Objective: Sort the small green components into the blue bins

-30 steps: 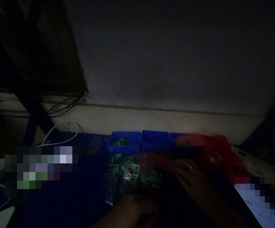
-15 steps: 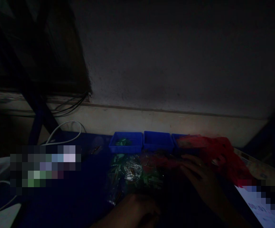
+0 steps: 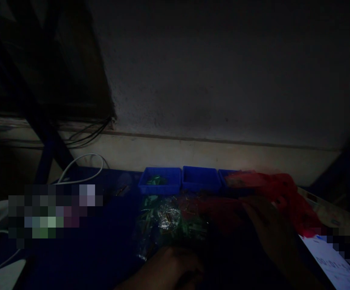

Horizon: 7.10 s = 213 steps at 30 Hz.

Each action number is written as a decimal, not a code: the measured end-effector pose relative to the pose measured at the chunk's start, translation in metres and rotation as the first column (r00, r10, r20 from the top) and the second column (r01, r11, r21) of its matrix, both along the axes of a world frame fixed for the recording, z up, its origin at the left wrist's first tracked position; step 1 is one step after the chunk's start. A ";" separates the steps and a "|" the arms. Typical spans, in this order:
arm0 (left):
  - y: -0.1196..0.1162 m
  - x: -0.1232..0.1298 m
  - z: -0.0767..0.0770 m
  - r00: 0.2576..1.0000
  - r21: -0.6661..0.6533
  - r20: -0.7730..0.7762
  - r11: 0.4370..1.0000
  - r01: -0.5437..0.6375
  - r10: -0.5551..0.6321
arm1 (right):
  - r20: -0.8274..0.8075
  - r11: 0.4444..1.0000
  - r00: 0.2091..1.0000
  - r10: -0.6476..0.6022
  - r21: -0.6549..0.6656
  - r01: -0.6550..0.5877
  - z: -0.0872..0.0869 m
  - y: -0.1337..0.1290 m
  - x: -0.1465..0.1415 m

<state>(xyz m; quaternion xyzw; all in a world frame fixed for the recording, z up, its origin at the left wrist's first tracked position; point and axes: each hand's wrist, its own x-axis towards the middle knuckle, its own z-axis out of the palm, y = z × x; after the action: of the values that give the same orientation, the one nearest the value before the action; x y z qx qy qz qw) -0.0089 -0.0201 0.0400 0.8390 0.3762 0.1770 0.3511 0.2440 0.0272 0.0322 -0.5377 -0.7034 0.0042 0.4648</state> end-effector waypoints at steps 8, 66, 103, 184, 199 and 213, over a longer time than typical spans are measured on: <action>0.006 0.001 -0.003 0.998 -0.003 -0.025 0.998 0.059 -0.059 | -0.097 0.994 0.992 -0.079 -0.083 0.071 -0.012 0.000 0.001; 0.003 -0.011 -0.009 0.875 -0.103 0.433 0.976 -0.191 0.217 | -0.522 0.695 0.846 0.109 -0.568 -0.441 -0.005 -0.038 -0.033; 0.003 0.003 -0.014 0.786 -0.399 0.540 0.914 -0.075 0.300 | -0.531 0.675 0.842 0.098 -0.586 -0.448 -0.014 -0.033 -0.049; 0.014 -0.002 -0.015 0.785 -0.412 0.496 0.896 -0.164 0.372 | -0.580 0.740 0.810 0.083 -0.508 -0.440 -0.001 -0.033 -0.040; 0.018 -0.010 -0.012 0.719 -0.535 0.463 0.811 -0.238 0.517 | -0.593 0.779 0.778 0.209 -0.379 -0.499 -0.001 -0.032 -0.033; 0.014 -0.012 -0.015 0.672 -0.480 0.618 0.873 -0.087 0.407 | -0.737 0.782 0.641 0.216 -0.263 -0.566 -0.015 -0.004 -0.007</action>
<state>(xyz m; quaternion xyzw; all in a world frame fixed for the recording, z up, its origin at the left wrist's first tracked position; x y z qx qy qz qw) -0.0209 -0.0062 0.0251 0.5531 0.3551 0.4462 0.6074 0.2373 0.0228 0.0170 -0.4230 -0.5658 0.4723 0.5272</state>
